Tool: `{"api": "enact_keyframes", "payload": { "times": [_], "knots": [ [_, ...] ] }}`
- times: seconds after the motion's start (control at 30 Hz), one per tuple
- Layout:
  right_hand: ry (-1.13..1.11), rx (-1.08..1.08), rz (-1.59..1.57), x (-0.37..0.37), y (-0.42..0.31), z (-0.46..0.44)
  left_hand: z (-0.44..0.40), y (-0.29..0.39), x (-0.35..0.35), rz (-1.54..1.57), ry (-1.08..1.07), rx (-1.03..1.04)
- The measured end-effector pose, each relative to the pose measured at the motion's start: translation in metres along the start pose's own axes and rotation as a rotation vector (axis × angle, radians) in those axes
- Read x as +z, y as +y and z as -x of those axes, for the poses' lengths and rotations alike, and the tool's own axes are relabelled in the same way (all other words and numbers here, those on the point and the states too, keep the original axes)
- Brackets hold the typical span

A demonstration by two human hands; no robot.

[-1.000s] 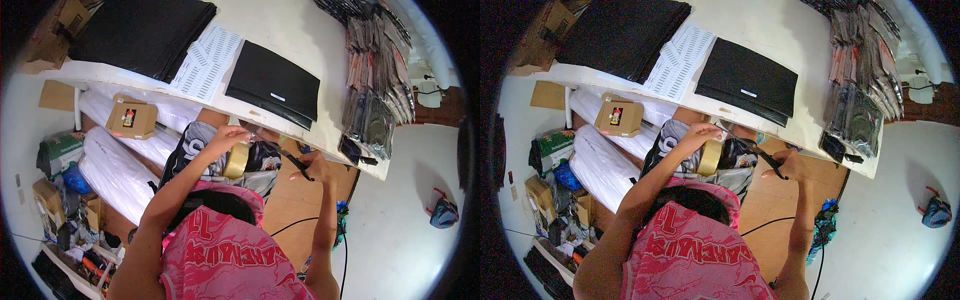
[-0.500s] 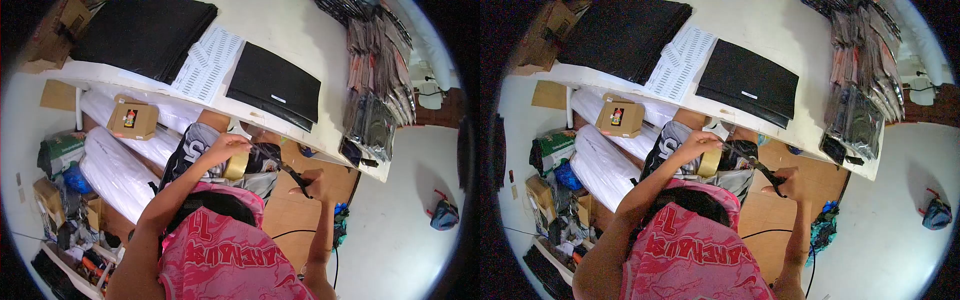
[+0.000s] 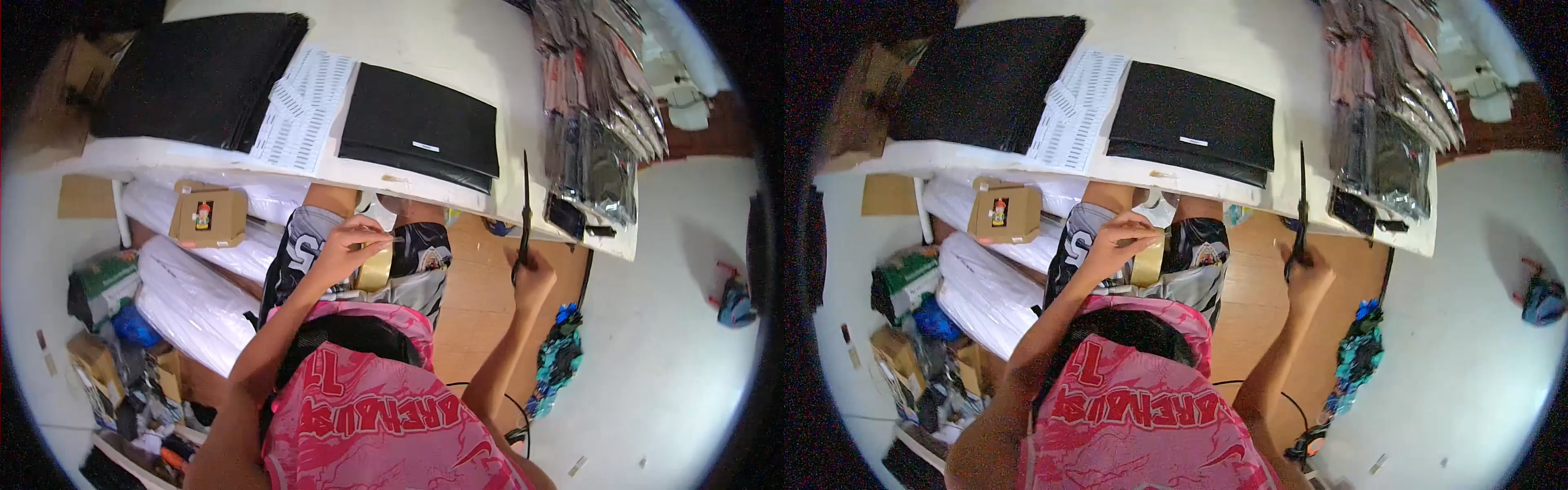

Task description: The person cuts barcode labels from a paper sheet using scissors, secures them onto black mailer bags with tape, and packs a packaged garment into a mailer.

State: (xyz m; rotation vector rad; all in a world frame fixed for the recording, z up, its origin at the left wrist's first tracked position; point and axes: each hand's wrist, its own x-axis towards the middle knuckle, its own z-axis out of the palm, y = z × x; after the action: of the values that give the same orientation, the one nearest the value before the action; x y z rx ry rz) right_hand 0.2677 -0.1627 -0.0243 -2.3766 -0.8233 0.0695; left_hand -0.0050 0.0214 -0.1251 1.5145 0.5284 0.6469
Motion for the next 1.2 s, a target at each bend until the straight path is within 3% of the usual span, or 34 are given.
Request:
{"api": "enact_keyframes", "payload": {
  "times": [0.2, 0.33, 0.47, 0.57, 0.6, 0.67, 0.73, 0.8, 0.93, 1.0, 1.2],
  "knots": [
    [0.179, 0.082, 0.014, 0.05, 0.011, -0.045, 0.0, 0.007, -0.004, -0.37, 0.009, 0.277],
    [0.152, 0.135, 0.017, 0.049, -0.007, -0.062, 0.005, 0.012, -0.001, -0.304, 0.027, 0.166],
    [0.153, 0.032, 0.061, 0.064, 0.012, -0.069, 0.003, 0.013, 0.001, -0.318, 0.035, 0.15],
    [0.464, -0.305, 0.216, 0.071, 0.001, -0.059, 0.002, 0.013, 0.004, -0.327, 0.053, 0.095],
    [0.47, -0.29, 0.219, 0.076, -0.008, -0.05, 0.001, 0.013, 0.003, -0.329, 0.036, 0.096],
    [0.27, 0.048, -0.437, 0.09, -0.029, -0.026, 0.0, 0.01, 0.002, -0.383, 0.063, 0.14],
    [-0.081, 0.176, -0.503, 0.091, -0.069, -0.001, 0.0, 0.013, 0.002, -0.395, 0.04, 0.137],
    [-0.284, 0.174, -0.644, 0.134, -0.067, 0.014, 0.0, 0.017, 0.001, -0.409, 0.011, 0.141],
    [-0.306, 0.179, -0.725, 0.156, -0.084, 0.017, 0.009, 0.026, -0.001, -0.429, -0.083, 0.144],
    [-0.263, 0.065, -0.79, 0.163, -0.082, 0.016, 0.015, 0.03, -0.002, -0.48, -0.093, 0.219],
    [-0.352, 0.15, -0.898, 0.172, -0.079, 0.016, 0.035, 0.034, -0.005, -0.51, -0.158, 0.255]
  ]
}}
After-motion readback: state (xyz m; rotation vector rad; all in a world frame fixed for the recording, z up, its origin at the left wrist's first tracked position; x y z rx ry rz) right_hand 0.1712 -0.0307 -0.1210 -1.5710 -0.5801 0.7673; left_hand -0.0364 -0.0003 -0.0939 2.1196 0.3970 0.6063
